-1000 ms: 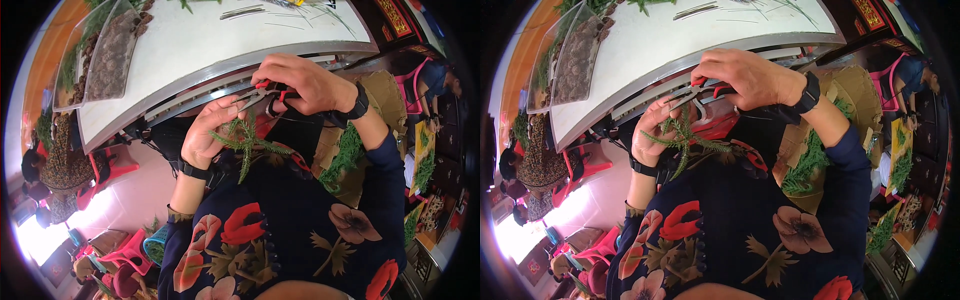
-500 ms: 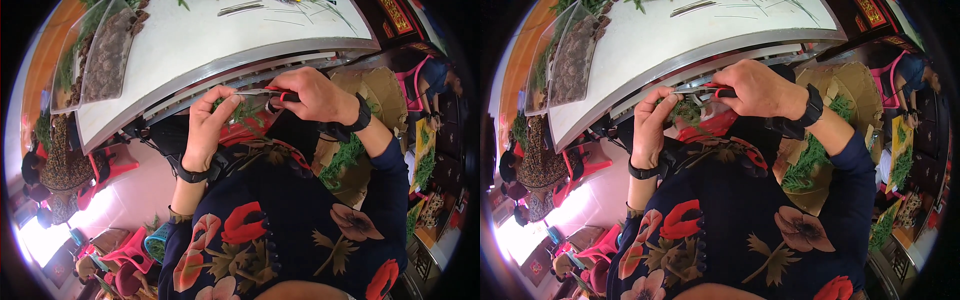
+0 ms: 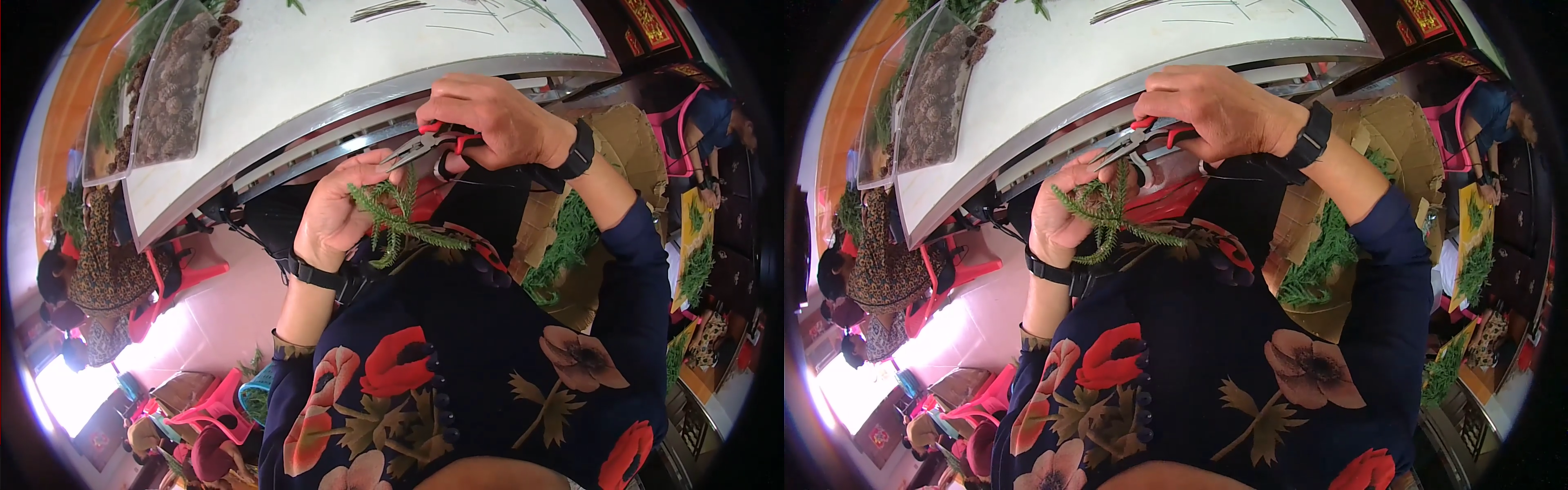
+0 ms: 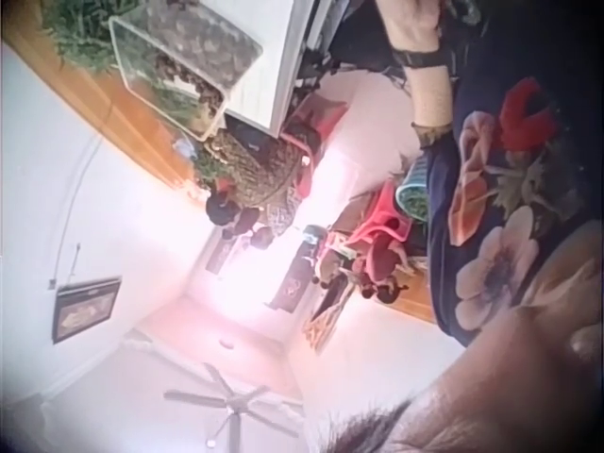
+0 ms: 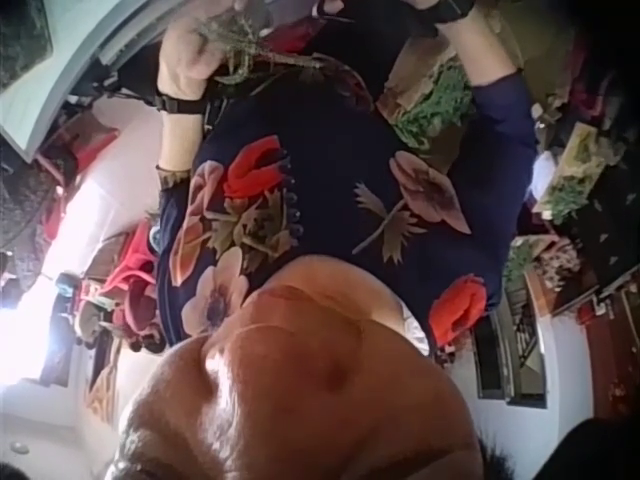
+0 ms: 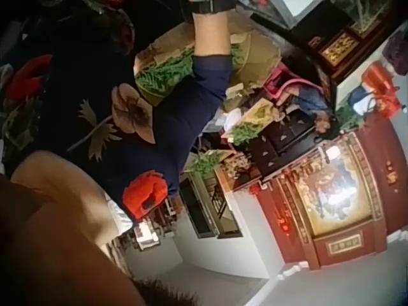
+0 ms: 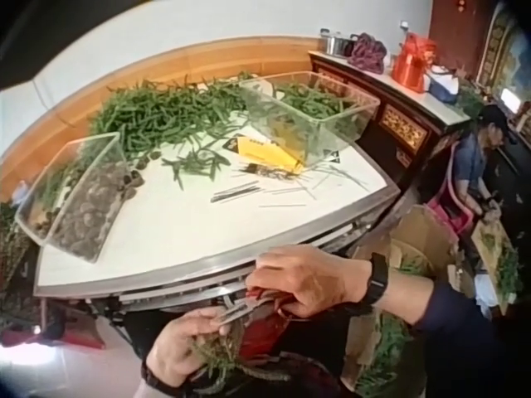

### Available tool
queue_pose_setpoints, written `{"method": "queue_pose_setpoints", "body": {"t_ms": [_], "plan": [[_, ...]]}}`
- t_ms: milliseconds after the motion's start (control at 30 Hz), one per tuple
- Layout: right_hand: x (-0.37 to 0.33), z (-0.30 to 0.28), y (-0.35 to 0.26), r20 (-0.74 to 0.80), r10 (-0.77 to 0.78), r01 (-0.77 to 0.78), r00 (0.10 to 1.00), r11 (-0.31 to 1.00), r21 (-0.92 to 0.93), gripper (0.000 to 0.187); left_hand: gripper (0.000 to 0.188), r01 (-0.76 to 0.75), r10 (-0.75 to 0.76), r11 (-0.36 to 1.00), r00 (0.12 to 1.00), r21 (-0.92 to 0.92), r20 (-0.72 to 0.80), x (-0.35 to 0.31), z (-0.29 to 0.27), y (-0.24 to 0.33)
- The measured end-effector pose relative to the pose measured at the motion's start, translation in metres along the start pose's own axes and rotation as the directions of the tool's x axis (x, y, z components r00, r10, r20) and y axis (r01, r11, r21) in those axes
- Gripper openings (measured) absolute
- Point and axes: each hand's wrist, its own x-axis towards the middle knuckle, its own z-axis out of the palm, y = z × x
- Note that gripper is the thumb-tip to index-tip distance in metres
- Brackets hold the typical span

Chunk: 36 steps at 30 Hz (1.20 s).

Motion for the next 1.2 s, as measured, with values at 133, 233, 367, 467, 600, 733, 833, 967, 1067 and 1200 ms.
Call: {"method": "queue_pose_setpoints", "body": {"t_ms": [133, 233, 367, 467, 600, 733, 833, 967, 1067, 1200], "plan": [[-0.008, 0.001, -0.003, 0.025, 0.085, -0.086, 0.996, 0.996, 0.009, 0.041, 0.013, -0.032, 0.031, 0.999, 0.998, 0.025, 0.05, -0.004, 0.0, 0.007], [-0.01, 0.001, -0.016, 0.095, 0.239, -0.243, 0.966, 0.97, 0.032, 0.037, 0.012, -0.175, 0.255, 0.909, 0.951, 0.378, -0.173, -0.002, 0.016, 0.001], [-0.01, 0.0, -0.02, 0.157, 0.394, -0.407, 0.906, 0.911, 0.064, 0.032, 0.011, -0.214, 0.358, 0.858, 0.9, 0.466, -0.247, -0.002, 0.018, 0.003], [-0.013, -0.004, -0.01, 0.003, 0.286, -0.285, 0.958, 0.953, 0.104, 0.031, 0.011, -0.21, 0.299, 0.907, 0.931, 0.365, -0.21, -0.002, 0.015, 0.007], [-0.013, -0.009, -0.003, -0.015, 0.185, -0.184, 0.983, 0.982, 0.053, 0.035, 0.011, -0.154, 0.18, 0.966, 0.977, 0.205, -0.114, -0.002, 0.008, 0.01], [-0.009, -0.005, 0.001, 0.027, 0.107, -0.108, 0.994, 0.993, 0.038, 0.041, 0.011, -0.083, 0.088, 0.993, 0.995, 0.079, -0.055, 0.0, 0.003, 0.009], [-0.006, -0.003, 0.001, -0.008, 0.053, -0.052, 0.999, 0.998, 0.046, 0.045, 0.011, -0.042, 0.042, 0.999, 0.999, -0.013, -0.015, 0.0, 0.002, 0.008], [-0.003, -0.004, -0.001, -0.016, 0.01, -0.009, 1.0, 0.999, 0.046, 0.046, 0.012, -0.025, 0.028, 0.998, 0.998, -0.051, 0.057, 0.002, -0.001, 0.007], [0.005, -0.003, 0.001, -0.007, -0.002, 0.003, 1.0, 0.997, 0.082, 0.044, 0.014, 0.0, 0.011, 0.997, 0.986, -0.072, 0.166, 0.003, -0.007, 0.007], [0.007, 0.001, 0.0, -0.032, -0.046, 0.049, 0.998, 0.995, 0.084, 0.042, 0.014, 0.061, -0.025, 0.99, 0.964, -0.126, 0.264, 0.005, -0.001, 0.003]]}}
